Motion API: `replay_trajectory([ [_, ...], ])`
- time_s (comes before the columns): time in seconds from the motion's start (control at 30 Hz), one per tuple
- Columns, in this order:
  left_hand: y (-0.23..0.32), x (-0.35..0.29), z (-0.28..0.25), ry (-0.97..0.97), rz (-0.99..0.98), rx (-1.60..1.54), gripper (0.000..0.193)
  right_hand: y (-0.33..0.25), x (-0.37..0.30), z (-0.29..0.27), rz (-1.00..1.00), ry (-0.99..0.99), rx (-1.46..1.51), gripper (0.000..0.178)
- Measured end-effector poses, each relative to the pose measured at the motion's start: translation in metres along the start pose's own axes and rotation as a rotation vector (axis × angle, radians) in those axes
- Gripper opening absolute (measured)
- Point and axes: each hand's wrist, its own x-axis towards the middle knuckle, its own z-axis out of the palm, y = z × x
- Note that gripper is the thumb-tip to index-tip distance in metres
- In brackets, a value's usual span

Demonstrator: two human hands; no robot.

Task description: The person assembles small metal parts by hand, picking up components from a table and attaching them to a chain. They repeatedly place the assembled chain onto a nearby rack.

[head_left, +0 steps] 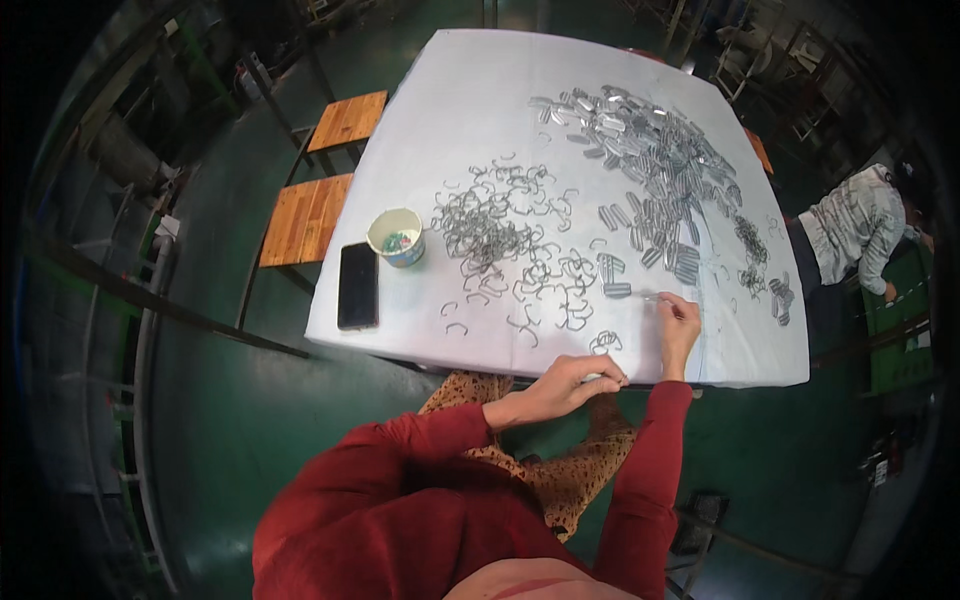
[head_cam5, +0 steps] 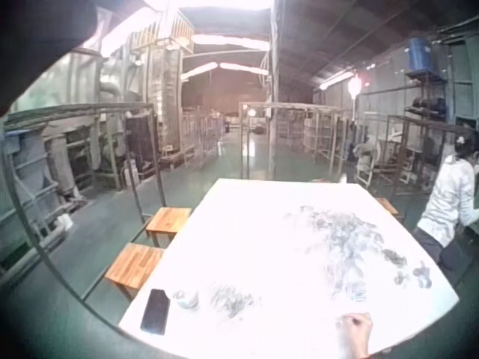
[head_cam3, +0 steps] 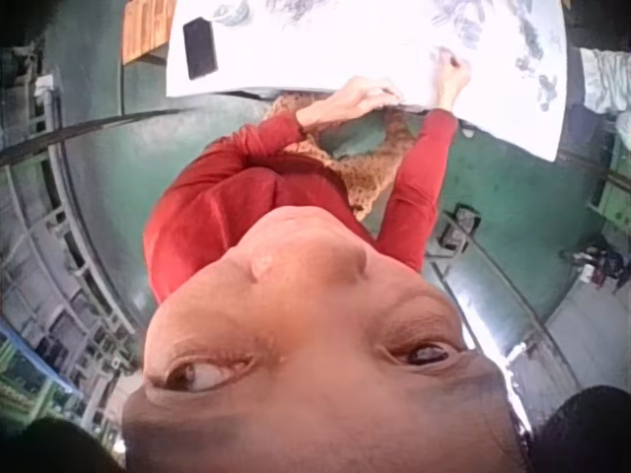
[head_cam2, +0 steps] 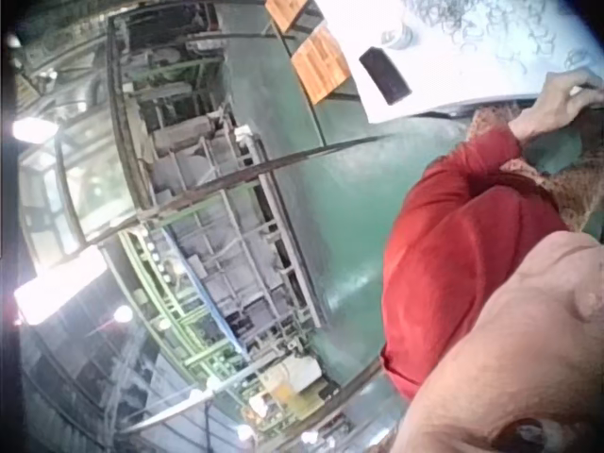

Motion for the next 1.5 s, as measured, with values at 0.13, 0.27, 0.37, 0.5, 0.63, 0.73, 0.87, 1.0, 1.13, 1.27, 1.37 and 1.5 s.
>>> replay_trajectory([
  [0.13, 0.000, 0.004, 0.005, 0.013, -0.051, -0.010, 0.012, -0.031, -0.046, -0.031, 0.179, -0.049, 0.443, 0.016],
  [0.27, -0.007, 0.011, 0.010, 0.039, -0.144, -0.092, 0.009, -0.066, -0.077, -0.051, 0.196, -0.139, 0.869, 0.018],
  [0.37, -0.022, 0.013, 0.009, 0.014, -0.127, -0.140, 0.008, -0.086, -0.088, -0.054, 0.151, -0.207, 0.726, 0.027],
  [0.5, -0.017, 0.013, 0.011, 0.019, -0.100, -0.247, 0.010, -0.111, -0.102, -0.052, 0.115, -0.137, 0.682, 0.044],
  [0.63, -0.010, 0.013, 0.015, 0.035, -0.073, -0.140, 0.016, -0.126, -0.121, -0.052, 0.062, -0.001, 0.501, 0.028],
  [0.73, -0.010, 0.007, 0.012, 0.066, -0.066, -0.135, 0.020, -0.132, -0.131, -0.045, 0.022, 0.010, 0.545, 0.021],
  [0.87, -0.007, 0.002, 0.005, 0.012, -0.143, -0.042, 0.021, -0.133, -0.132, -0.048, -0.053, -0.021, 0.532, 0.019],
  [1.0, -0.008, -0.003, -0.003, 0.031, -0.032, 0.097, 0.029, -0.135, -0.132, -0.052, -0.020, -0.040, 0.644, 0.019],
  [1.13, -0.034, -0.014, -0.058, 0.262, 0.054, 0.376, 0.035, -0.138, -0.133, -0.055, -0.014, -0.049, 0.670, 0.020],
  [1.27, -0.044, -0.015, -0.159, 0.501, -0.115, 0.778, 0.010, -0.138, -0.135, -0.057, -0.020, -0.073, 0.681, 0.021],
  [1.37, -0.034, -0.013, -0.196, 0.488, -0.100, 0.975, 0.010, -0.140, -0.135, -0.058, -0.033, -0.081, 0.675, 0.021],
  [1.5, -0.026, -0.010, -0.201, 0.358, -0.136, 1.053, 0.009, -0.143, -0.134, -0.060, -0.025, -0.091, 0.673, 0.020],
])
